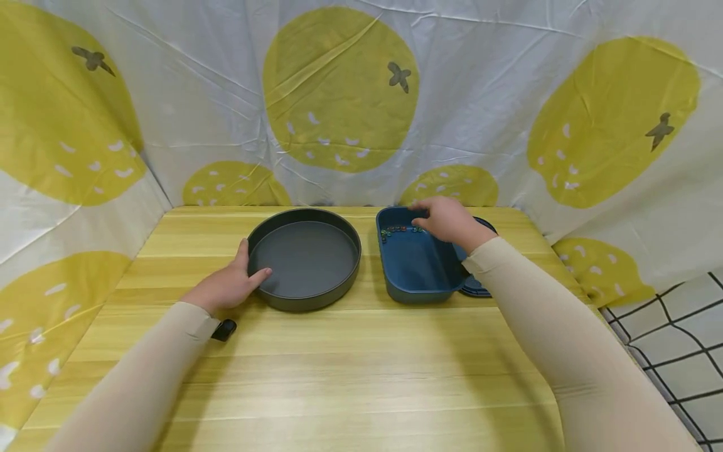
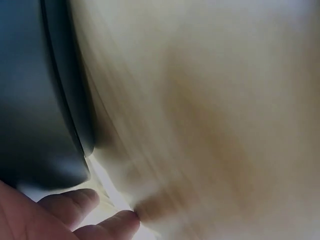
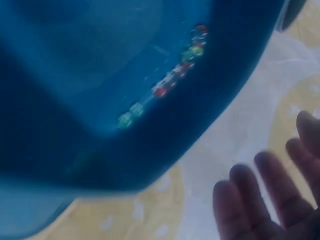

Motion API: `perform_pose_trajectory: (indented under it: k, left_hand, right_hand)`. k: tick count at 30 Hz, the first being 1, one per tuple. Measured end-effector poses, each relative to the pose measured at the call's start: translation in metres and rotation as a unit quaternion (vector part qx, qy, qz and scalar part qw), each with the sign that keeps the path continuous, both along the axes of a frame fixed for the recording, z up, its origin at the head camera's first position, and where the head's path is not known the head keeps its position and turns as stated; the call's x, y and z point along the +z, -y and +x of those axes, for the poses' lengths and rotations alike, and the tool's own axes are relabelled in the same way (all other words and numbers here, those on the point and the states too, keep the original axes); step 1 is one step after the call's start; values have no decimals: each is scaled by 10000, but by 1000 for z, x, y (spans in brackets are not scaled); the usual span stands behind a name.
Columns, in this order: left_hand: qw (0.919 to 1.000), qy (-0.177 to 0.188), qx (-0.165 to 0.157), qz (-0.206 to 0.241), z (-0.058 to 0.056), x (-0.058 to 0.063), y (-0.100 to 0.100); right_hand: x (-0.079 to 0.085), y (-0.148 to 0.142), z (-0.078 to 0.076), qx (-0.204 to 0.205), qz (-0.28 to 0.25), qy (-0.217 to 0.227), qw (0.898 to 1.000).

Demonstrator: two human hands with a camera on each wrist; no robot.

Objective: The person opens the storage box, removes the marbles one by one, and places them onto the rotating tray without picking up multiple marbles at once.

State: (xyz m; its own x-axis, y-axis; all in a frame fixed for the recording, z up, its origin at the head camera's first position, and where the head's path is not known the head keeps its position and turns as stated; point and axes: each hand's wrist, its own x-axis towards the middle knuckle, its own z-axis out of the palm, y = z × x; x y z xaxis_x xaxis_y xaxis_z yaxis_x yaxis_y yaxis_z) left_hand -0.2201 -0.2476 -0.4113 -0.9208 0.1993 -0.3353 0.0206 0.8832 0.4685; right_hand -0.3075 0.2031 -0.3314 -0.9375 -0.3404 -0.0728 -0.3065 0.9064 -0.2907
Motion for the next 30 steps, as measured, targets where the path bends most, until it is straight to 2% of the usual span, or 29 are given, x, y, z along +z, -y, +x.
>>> perform_pose_trajectory:
  k: [6,11,17,23,30]
  left_hand:
    - [10000,69,-10,35,-1,-2,-1]
    - [9999,88,10,78,0,-4,-1]
    - [10000,68,29,26,1,-4,-1]
    - [9999,75,37,77,2,-3,-3]
    - [9998,110,75,113,2,0,-3]
  right_hand:
    - [-17,24,-32,213,-421,668,9966]
    - [-41,34,-46,405,-289,984,9939]
    - [-60,38,-55,627,30,1091,9920]
    - [-65,41,-55,726,241,1105,9909]
    - [-73,41,-57,511,203,1128,9921]
